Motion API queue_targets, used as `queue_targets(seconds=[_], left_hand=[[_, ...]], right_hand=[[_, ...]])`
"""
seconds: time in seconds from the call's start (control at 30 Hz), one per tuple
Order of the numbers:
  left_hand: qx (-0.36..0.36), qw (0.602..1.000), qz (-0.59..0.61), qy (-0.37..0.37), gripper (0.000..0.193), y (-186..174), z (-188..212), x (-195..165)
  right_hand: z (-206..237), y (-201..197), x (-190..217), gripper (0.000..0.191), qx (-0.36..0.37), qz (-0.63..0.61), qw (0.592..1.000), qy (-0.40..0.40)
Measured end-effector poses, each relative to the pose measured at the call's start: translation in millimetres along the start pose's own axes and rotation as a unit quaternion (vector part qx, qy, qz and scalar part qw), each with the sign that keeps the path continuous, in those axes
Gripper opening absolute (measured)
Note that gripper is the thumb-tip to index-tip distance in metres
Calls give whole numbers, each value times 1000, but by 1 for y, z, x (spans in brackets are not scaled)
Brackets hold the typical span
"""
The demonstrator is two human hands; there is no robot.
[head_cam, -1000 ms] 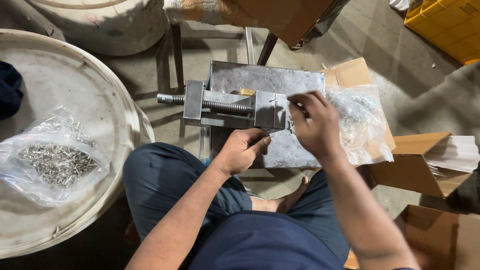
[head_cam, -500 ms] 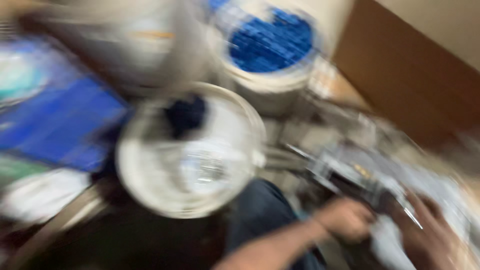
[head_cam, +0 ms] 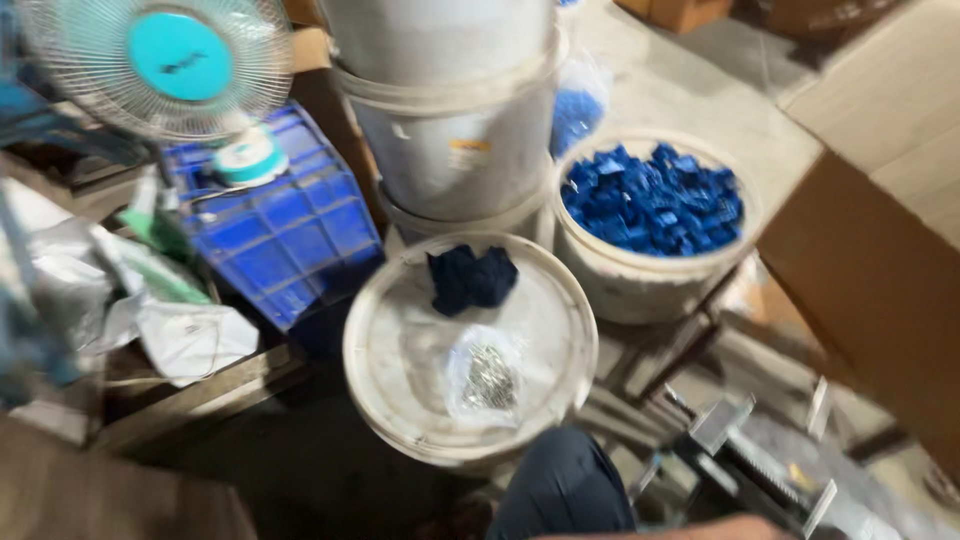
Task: The person sits on the floor and uses a bench vise to assemble small metal components. They pick up metal pieces from a plastic bag, place them into the vise jaws, and tighten the screw to secure them. The person repeats this process, handling multiple small metal parts and occasionally adjusting the vise.
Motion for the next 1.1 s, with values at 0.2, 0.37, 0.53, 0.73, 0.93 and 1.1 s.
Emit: queue_targets(seconds=[0.2,0.37,0.53,0.73,0.93,1.1], left_hand=[[107,976,188,8,24,54,7,37],[204,868,430,-141,16,88,21,58],[174,869,457,-75,13,79,13,40],[110,896,426,-64,15,62,15,43],[99,902,412,-79,16,64,13,49],[95,917,380,-80,15,57,13,49]], right_hand=[[123,4,-64,21,-21,-226,974,-9],[154,22,-76,16,-30,-253,967,29],[135,2,-69,13,-63,-278,959,2],[105,-8,-75,8,-120,-176,976,38],[71,-10,-78,8,-56,-153,986,24],[62,-8,-70,9,-42,-139,989,25]])
Point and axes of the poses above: each hand's wrist, its own z-axis away from the middle knuckle, its own y-axis out of the palm, x = y × z, the point moved 6 cm from there along -z, towards the middle knuckle
